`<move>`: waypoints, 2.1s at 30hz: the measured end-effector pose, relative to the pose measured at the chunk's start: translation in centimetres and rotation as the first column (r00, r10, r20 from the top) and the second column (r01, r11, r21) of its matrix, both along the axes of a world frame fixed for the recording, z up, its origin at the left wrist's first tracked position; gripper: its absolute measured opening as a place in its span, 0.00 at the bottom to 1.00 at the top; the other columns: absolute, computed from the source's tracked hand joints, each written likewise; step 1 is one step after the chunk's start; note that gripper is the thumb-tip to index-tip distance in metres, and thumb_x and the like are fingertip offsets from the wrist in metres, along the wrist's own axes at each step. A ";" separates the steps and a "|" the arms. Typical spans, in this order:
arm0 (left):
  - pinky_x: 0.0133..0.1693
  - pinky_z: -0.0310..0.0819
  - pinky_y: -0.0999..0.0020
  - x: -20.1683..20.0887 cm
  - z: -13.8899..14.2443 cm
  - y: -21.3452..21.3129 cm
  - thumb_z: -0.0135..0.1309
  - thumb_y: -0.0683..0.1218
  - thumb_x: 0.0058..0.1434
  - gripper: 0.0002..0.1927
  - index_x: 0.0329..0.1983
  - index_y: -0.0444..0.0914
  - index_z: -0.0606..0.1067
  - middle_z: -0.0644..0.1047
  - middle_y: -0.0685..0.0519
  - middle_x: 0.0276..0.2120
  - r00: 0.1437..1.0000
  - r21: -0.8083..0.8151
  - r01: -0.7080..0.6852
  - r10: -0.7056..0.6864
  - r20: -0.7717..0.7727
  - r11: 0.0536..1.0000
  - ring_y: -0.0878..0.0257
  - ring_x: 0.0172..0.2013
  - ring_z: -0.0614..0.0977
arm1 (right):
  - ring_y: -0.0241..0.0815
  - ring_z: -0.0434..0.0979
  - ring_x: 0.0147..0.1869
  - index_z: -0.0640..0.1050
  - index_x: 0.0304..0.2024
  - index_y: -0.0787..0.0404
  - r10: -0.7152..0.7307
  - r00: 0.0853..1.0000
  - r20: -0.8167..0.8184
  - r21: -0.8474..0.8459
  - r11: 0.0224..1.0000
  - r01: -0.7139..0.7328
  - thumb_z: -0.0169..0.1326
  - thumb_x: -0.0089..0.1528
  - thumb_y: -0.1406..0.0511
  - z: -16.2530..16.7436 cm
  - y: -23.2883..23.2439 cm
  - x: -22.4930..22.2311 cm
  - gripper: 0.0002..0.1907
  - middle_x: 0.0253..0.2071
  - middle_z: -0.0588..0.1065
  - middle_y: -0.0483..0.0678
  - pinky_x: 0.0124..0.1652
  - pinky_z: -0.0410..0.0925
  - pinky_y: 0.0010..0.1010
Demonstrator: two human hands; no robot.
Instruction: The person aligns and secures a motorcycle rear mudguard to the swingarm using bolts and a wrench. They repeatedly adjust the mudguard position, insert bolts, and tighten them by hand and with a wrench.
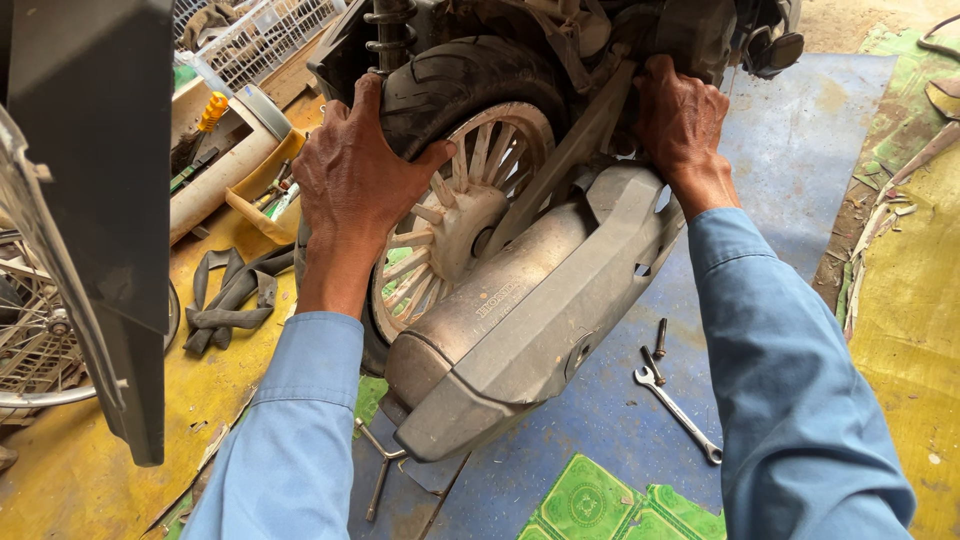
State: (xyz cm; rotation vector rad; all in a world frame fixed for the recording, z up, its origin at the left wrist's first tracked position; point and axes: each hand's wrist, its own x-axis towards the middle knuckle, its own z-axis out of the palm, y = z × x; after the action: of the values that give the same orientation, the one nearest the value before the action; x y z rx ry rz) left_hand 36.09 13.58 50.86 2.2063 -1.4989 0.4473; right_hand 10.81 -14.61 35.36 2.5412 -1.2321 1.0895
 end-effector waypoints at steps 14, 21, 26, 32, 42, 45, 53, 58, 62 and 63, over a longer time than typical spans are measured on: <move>0.41 0.74 0.42 0.1 -0.2 0.1 0.71 0.69 0.50 0.49 0.67 0.39 0.67 0.77 0.38 0.44 1.000 -0.021 0.006 -0.006 0.000 1.000 0.41 0.43 0.82 | 0.56 0.81 0.32 0.73 0.52 0.57 0.044 0.998 0.040 -0.049 0.998 -0.042 0.56 0.69 0.67 0.0 0.1 -0.3 0.10 0.31 0.79 0.53 0.30 0.69 0.47; 0.39 0.74 0.42 0.0 -0.1 -0.1 0.71 0.69 0.49 0.50 0.67 0.40 0.67 0.77 0.38 0.42 1.000 0.010 -0.018 0.018 -0.006 1.000 0.41 0.41 0.82 | 0.55 0.80 0.29 0.74 0.48 0.59 -0.011 1.000 -0.006 0.011 1.000 0.011 0.55 0.74 0.61 -0.1 -0.2 -0.1 0.08 0.28 0.78 0.54 0.29 0.69 0.47; 0.39 0.75 0.44 0.0 0.0 0.0 0.70 0.69 0.51 0.49 0.67 0.40 0.67 0.77 0.38 0.42 1.000 -0.002 0.001 -0.001 -0.006 1.000 0.41 0.40 0.82 | 0.57 0.80 0.30 0.72 0.52 0.59 0.027 0.999 0.042 -0.013 1.000 -0.026 0.57 0.70 0.62 0.5 0.3 -0.3 0.12 0.28 0.78 0.55 0.29 0.69 0.47; 0.39 0.75 0.44 0.2 -0.3 0.0 0.71 0.68 0.50 0.49 0.67 0.40 0.67 0.77 0.38 0.42 1.000 -0.020 0.004 -0.004 0.002 1.000 0.42 0.40 0.82 | 0.58 0.80 0.32 0.71 0.51 0.56 0.029 0.999 0.023 -0.007 1.000 -0.029 0.56 0.72 0.64 0.4 0.4 -0.3 0.08 0.29 0.78 0.53 0.30 0.68 0.49; 0.35 0.77 0.50 -0.1 -0.5 2.3 0.71 0.70 0.49 0.50 0.66 0.40 0.68 0.77 0.42 0.39 1.000 -0.061 -0.028 0.028 0.001 0.998 0.47 0.37 0.82 | 0.63 0.80 0.39 0.77 0.52 0.53 -0.064 0.986 0.153 0.115 0.992 0.047 0.56 0.72 0.62 0.8 1.4 0.2 0.07 0.33 0.79 0.58 0.38 0.71 0.53; 0.31 0.78 0.53 -0.1 -1.4 4.1 0.70 0.72 0.48 0.50 0.66 0.41 0.68 0.77 0.43 0.38 0.997 -0.085 -0.063 0.058 -0.051 0.994 0.49 0.36 0.82 | 0.60 0.82 0.39 0.75 0.57 0.56 -0.029 0.986 0.167 0.201 0.980 -0.006 0.57 0.67 0.63 0.7 1.9 0.0 0.15 0.36 0.81 0.58 0.40 0.72 0.52; 0.32 0.79 0.54 1.3 -4.9 8.3 0.68 0.72 0.54 0.49 0.69 0.42 0.64 0.77 0.43 0.40 0.996 -0.229 -0.053 0.034 -0.087 0.972 0.49 0.37 0.83 | 0.54 0.83 0.37 0.76 0.58 0.60 0.050 0.962 0.268 0.069 0.995 -0.071 0.61 0.69 0.63 4.0 7.4 -0.5 0.16 0.35 0.82 0.54 0.39 0.73 0.46; 0.42 0.79 0.52 2.9 -7.1 10.3 0.68 0.66 0.59 0.48 0.71 0.34 0.62 0.77 0.37 0.54 0.974 -0.392 0.094 -0.166 -0.154 0.915 0.41 0.47 0.82 | 0.39 0.83 0.38 0.76 0.57 0.64 0.436 0.778 0.452 -0.028 0.879 -0.476 0.57 0.78 0.69 9.4 16.3 1.4 0.06 0.36 0.80 0.50 0.37 0.73 0.27; 0.46 0.81 0.56 3.6 -8.4 12.3 0.68 0.69 0.53 0.40 0.57 0.37 0.73 0.82 0.45 0.48 0.964 -0.330 -0.012 -0.077 -0.254 0.944 0.47 0.44 0.84 | 0.39 0.75 0.30 0.71 0.47 0.67 0.617 0.778 0.117 -0.269 0.774 -0.573 0.51 0.71 0.78 10.4 28.7 0.8 0.05 0.31 0.78 0.49 0.26 0.61 0.33; 0.48 0.81 0.58 3.6 -8.8 12.8 0.67 0.68 0.54 0.35 0.53 0.40 0.76 0.84 0.48 0.46 0.927 -0.293 -0.016 -0.096 -0.363 0.956 0.50 0.43 0.86 | 0.45 0.74 0.29 0.75 0.41 0.61 0.719 0.695 0.010 -0.089 0.693 -0.715 0.52 0.58 0.72 10.3 32.0 0.1 0.08 0.29 0.75 0.48 0.27 0.62 0.38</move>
State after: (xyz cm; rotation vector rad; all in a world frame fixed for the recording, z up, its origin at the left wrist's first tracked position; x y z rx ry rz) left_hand 39.65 26.40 42.10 1.8942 -1.1868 0.2004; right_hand 10.94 17.42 45.70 3.0110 -0.1132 1.2680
